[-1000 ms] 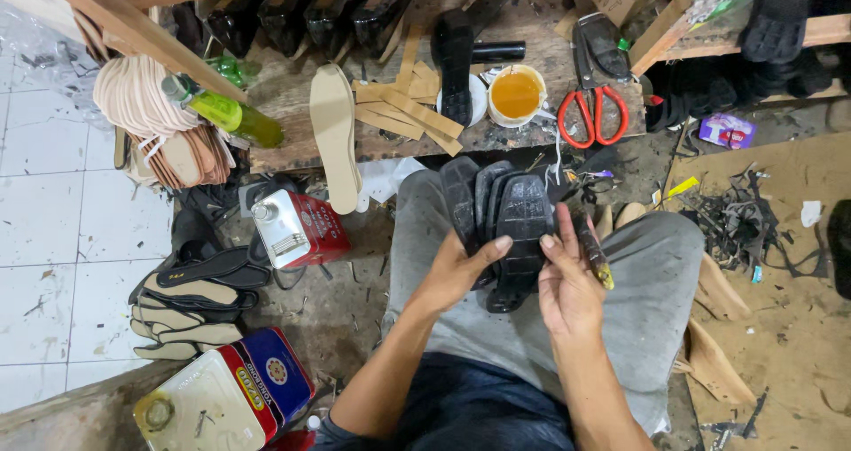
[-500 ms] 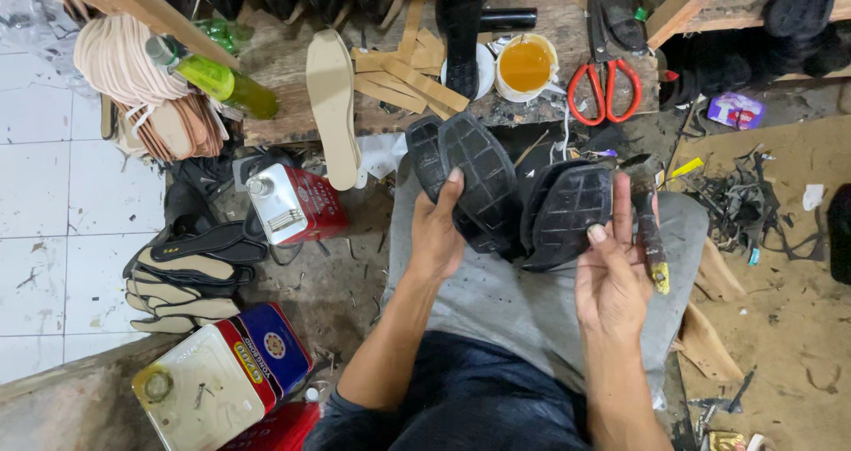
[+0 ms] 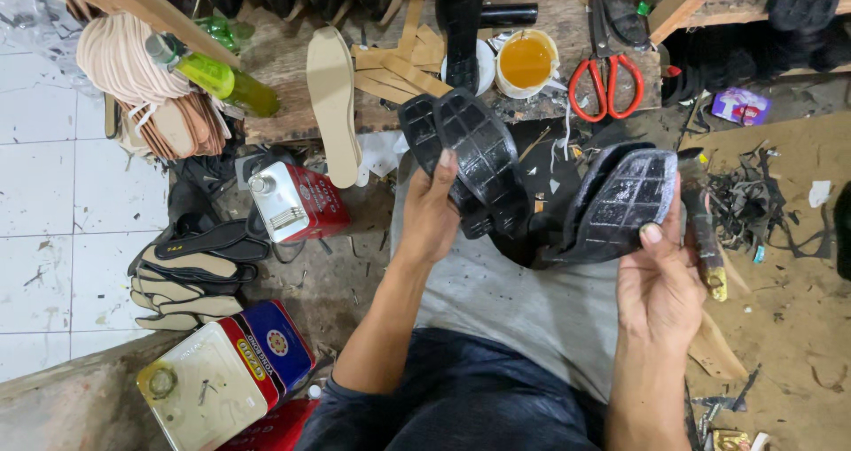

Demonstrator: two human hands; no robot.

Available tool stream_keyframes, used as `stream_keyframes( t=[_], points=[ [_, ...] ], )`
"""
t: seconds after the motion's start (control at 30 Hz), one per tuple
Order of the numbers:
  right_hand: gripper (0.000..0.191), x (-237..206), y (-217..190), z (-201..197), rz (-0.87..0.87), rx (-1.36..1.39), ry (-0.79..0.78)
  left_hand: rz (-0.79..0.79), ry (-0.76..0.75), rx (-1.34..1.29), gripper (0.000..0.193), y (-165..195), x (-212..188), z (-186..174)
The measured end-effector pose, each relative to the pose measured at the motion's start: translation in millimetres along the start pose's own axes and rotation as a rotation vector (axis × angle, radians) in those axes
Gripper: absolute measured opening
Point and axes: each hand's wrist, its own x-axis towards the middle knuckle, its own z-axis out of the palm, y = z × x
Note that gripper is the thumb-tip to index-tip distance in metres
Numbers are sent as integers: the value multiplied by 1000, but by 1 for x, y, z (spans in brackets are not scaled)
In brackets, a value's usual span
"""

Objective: The person applies a dark adhesive to the bottom of black shoe soles using a brush. They repeatedly dip the brush into a container and spread the glue across the sole surface, then place the treated soles on a nearby wooden shelf.

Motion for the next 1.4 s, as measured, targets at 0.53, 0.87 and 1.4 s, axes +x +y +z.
stream_keyframes(
  t=[0.53, 0.87, 1.4],
  points=[
    [64, -6, -9, 14, 225, 37, 0, -28, 6, 93, 46, -32, -11, -19],
    [93, -38, 101, -26, -100, -610, -101, -300, -32, 246, 77, -94, -78, -40],
    [88, -52, 30, 2, -190, -149, -5, -177, -156, 352, 59, -64, -70, 50]
  ],
)
